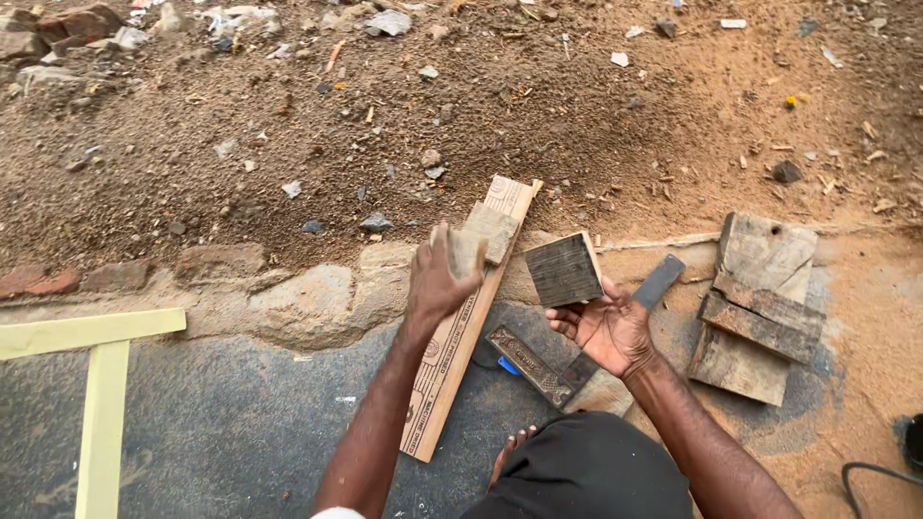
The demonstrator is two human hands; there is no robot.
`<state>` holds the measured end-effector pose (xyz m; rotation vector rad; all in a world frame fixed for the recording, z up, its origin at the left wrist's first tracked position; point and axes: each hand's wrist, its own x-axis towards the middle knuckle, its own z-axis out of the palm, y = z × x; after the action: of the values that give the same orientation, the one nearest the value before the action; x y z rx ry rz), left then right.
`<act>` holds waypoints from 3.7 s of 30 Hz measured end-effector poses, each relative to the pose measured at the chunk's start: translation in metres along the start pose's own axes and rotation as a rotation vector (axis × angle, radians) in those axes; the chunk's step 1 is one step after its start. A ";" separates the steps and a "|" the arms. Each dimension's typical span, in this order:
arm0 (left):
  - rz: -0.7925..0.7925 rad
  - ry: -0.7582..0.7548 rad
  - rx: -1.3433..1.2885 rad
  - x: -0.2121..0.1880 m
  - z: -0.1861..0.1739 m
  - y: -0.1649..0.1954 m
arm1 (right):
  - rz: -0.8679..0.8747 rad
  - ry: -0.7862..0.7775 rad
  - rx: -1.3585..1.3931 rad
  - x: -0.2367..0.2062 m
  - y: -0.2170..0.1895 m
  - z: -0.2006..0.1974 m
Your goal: The person measures and marks small wooden blocks with a tape measure and pencil, then uses a circular saw to cut them. The person repeats this process for several pieces, stacking the cut blocks on the ground.
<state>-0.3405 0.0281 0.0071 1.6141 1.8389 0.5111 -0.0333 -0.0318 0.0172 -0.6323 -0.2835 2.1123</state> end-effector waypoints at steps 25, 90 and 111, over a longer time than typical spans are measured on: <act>-0.083 0.112 -0.135 -0.100 0.050 -0.092 | -0.318 0.037 -1.911 0.056 0.142 0.021; -0.063 -0.004 -1.684 -0.086 -0.018 -0.023 | 0.029 0.146 -1.902 0.087 0.074 0.081; 0.081 0.229 0.132 -0.126 0.073 -0.006 | 0.078 0.588 -2.187 -0.291 -0.085 -0.054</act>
<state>-0.2887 -0.1045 -0.0243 1.7866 2.0161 0.6453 0.1937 -0.2205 0.1048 -2.2467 -2.1873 0.6916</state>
